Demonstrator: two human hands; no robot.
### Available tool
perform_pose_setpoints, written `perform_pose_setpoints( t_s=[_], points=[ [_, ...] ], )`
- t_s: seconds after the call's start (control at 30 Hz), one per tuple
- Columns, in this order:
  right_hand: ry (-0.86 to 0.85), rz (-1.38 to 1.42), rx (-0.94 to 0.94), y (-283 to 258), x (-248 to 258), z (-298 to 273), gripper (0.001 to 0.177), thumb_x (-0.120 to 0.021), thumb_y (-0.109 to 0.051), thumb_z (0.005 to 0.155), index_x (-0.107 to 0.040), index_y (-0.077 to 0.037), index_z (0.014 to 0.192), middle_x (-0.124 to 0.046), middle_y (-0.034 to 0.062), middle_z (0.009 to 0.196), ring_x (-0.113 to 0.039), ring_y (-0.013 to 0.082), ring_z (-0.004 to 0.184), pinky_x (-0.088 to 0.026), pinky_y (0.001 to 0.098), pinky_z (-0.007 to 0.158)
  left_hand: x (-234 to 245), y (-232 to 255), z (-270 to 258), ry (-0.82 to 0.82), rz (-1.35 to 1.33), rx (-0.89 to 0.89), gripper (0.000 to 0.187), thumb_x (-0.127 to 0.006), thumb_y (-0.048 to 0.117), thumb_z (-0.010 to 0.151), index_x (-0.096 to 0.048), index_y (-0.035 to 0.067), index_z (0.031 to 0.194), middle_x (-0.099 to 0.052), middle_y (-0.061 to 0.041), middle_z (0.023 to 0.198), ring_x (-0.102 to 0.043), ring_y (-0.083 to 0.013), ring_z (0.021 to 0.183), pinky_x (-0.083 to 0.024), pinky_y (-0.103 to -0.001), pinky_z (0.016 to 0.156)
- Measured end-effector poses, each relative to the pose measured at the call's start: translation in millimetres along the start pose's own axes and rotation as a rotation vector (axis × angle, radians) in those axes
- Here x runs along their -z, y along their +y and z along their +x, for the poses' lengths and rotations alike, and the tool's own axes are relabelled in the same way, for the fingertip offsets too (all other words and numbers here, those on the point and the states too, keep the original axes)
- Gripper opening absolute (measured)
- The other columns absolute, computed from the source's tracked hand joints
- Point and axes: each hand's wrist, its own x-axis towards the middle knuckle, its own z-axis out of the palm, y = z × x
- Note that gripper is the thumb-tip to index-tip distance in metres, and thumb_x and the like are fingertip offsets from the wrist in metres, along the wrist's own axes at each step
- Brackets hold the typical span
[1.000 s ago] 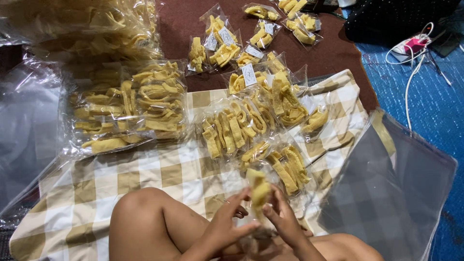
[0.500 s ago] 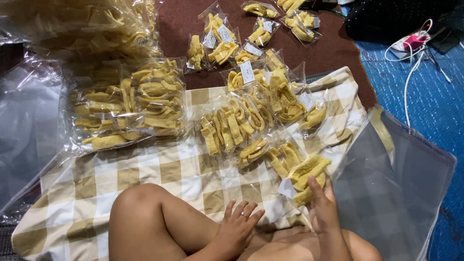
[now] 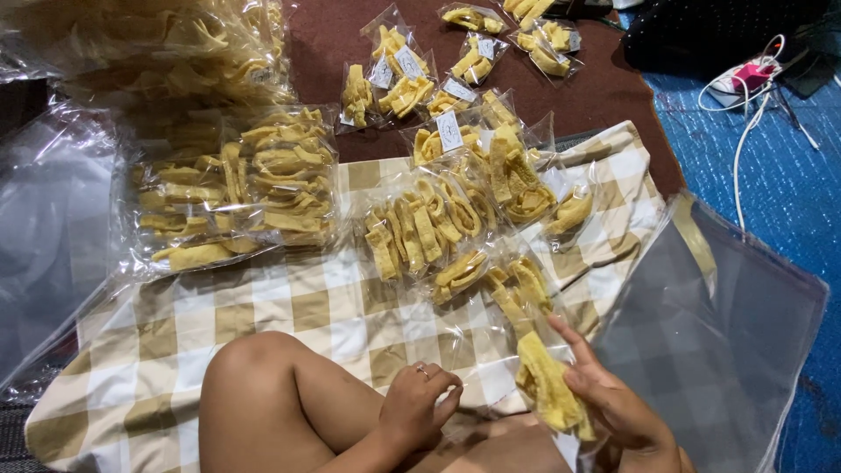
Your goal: Packaging fried snacks into plastic bags and applying labels
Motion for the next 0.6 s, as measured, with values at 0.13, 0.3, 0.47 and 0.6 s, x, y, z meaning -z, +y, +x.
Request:
perform_pose_setpoints(
  t_s=[0.13, 0.3, 0.47, 0.6],
  points=[
    [0.027, 0.138, -0.209, 3.1, -2.1, -9.4, 0.081, -0.076, -0.009, 0.074, -0.051, -0.012, 0.150, -0.051, 0.0449, 0.139, -0.074, 0.0465, 0.087, -0.067, 0.0433, 0.068, 5.6, -0.6, 5.0, 0.040, -0.129, 0.056, 0.006, -0.073, 0.016, 0.090, -0.068, 0.014, 0.091, -0.068, -0.003, 0.077, -0.059, -0.0263, 0.061, -0.048, -0.039, 0.064],
    [-0.129, -0.347, -0.361, -3.4, -7.0, 5.8, 0.072, -0.075, -0.024, 0.081, -0.060, -0.003, 0.148, -0.074, 0.0233, 0.117, -0.073, 0.0244, 0.089, -0.059, 0.0288, 0.074, 11.1, 2.5, 7.8, 0.059, -0.126, 0.078, 0.007, -0.074, 0.017, 0.091, -0.067, 0.015, 0.093, -0.068, -0.003, 0.077, -0.057, -0.0257, 0.059, -0.048, -0.039, 0.062],
    [0.222, -0.564, -0.459, 23.2, 20.8, 29.8, 0.054, -0.076, -0.016, 0.088, -0.074, -0.015, 0.142, -0.081, 0.0198, 0.110, -0.075, 0.0240, 0.077, -0.058, 0.0281, 0.063, 11.6, 0.9, 5.4, 0.069, -0.114, 0.070, 0.008, -0.075, 0.019, 0.091, -0.069, 0.016, 0.096, -0.070, -0.001, 0.082, -0.061, -0.0243, 0.065, -0.048, -0.039, 0.060],
    [0.446, -0.871, -0.225, 16.3, -7.7, 43.1, 0.066, -0.066, -0.048, 0.086, -0.052, -0.044, 0.151, -0.040, -0.0010, 0.166, -0.046, 0.0214, 0.146, -0.039, 0.0395, 0.116, 20.0, 10.5, 11.8, 0.099, -0.175, 0.013, 0.007, -0.074, 0.017, 0.092, -0.070, 0.015, 0.096, -0.070, -0.002, 0.083, -0.064, -0.0245, 0.069, -0.049, -0.038, 0.065]
  ],
)
